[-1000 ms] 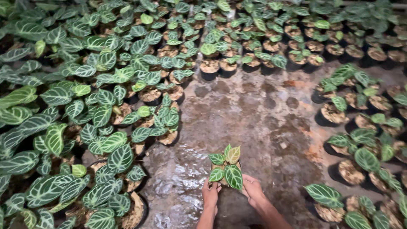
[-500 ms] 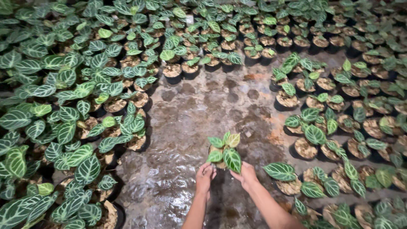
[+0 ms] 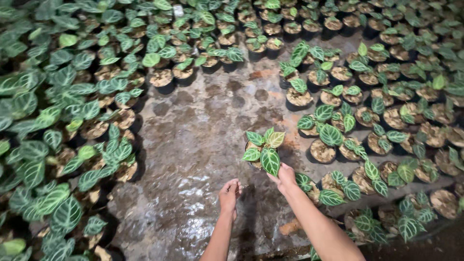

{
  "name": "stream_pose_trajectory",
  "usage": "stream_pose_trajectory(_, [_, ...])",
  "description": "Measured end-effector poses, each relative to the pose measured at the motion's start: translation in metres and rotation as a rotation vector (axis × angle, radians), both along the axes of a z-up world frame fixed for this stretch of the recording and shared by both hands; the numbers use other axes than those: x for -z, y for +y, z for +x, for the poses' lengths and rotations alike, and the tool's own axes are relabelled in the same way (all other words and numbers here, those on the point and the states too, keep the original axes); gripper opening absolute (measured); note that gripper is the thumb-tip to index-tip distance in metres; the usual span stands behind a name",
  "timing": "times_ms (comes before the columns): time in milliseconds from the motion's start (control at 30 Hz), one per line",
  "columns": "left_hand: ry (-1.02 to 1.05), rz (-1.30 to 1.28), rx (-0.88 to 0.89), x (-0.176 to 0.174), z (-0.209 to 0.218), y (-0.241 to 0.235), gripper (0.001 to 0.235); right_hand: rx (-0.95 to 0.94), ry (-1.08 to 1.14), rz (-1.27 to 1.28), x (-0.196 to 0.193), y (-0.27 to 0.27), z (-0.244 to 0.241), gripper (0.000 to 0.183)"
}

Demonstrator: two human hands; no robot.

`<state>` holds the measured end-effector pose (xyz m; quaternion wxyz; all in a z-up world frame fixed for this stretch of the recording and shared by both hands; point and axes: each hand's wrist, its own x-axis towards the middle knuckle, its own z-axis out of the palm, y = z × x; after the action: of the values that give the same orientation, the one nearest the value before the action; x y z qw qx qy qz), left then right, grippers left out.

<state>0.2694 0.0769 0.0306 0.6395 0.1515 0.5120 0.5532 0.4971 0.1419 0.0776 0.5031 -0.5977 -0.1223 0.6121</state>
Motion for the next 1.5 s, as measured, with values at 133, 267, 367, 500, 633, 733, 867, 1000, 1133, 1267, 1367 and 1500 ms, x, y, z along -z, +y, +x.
stream_pose_trajectory(133, [0.101,-0.06,0.09,0.006,0.013,0.007,0.021,0.027,-0.077,-0.059,0.009,0.012,0.034,0.015])
stream_pose_trajectory(267, [0.107,-0.066,0.139,0.019,0.027,0.016,0.02,-0.008,-0.131,-0.042,0.016,0.027,0.082,0.016])
stream_pose_trajectory(367, [0.1,-0.092,0.163,0.029,0.041,0.023,0.02,-0.048,-0.211,-0.039,0.022,0.036,0.123,0.02])
stream_pose_trajectory(500, [0.153,-0.117,0.244,0.035,0.067,0.031,0.023,-0.036,-0.217,-0.112,0.036,0.048,0.167,0.024])
stream_pose_trajectory(633, [0.154,-0.166,0.294,0.034,0.096,0.045,0.024,-0.031,-0.233,-0.167,0.057,0.053,0.196,0.025])
stream_pose_trajectory(733, [0.17,-0.172,0.326,0.037,0.116,0.055,0.025,-0.027,-0.229,-0.25,0.075,0.055,0.207,0.024])
stream_pose_trajectory(867, [0.319,-0.082,0.383,0.048,0.128,0.066,0.027,-0.002,-0.188,-0.255,0.095,0.054,0.208,0.022])
stream_pose_trajectory(1000, [0.24,-0.047,0.387,0.058,0.127,0.071,0.027,-0.062,-0.199,-0.24,0.113,0.053,0.208,0.022])
stream_pose_trajectory(1133, [0.212,-0.172,0.373,0.059,0.12,0.069,0.028,-0.105,-0.291,-0.309,0.126,0.05,0.206,0.024])
stream_pose_trajectory(1267, [0.232,-0.187,0.363,0.059,0.117,0.066,0.028,-0.111,-0.283,-0.324,0.135,0.049,0.203,0.025])
stream_pose_trajectory(1367, [0.284,-0.197,0.371,0.057,0.113,0.063,0.028,-0.072,-0.257,-0.327,0.138,0.048,0.201,0.032])
stream_pose_trajectory(1500, [0.367,-0.195,0.399,0.052,0.109,0.062,0.028,-0.068,-0.296,-0.351,0.141,0.048,0.201,0.041])
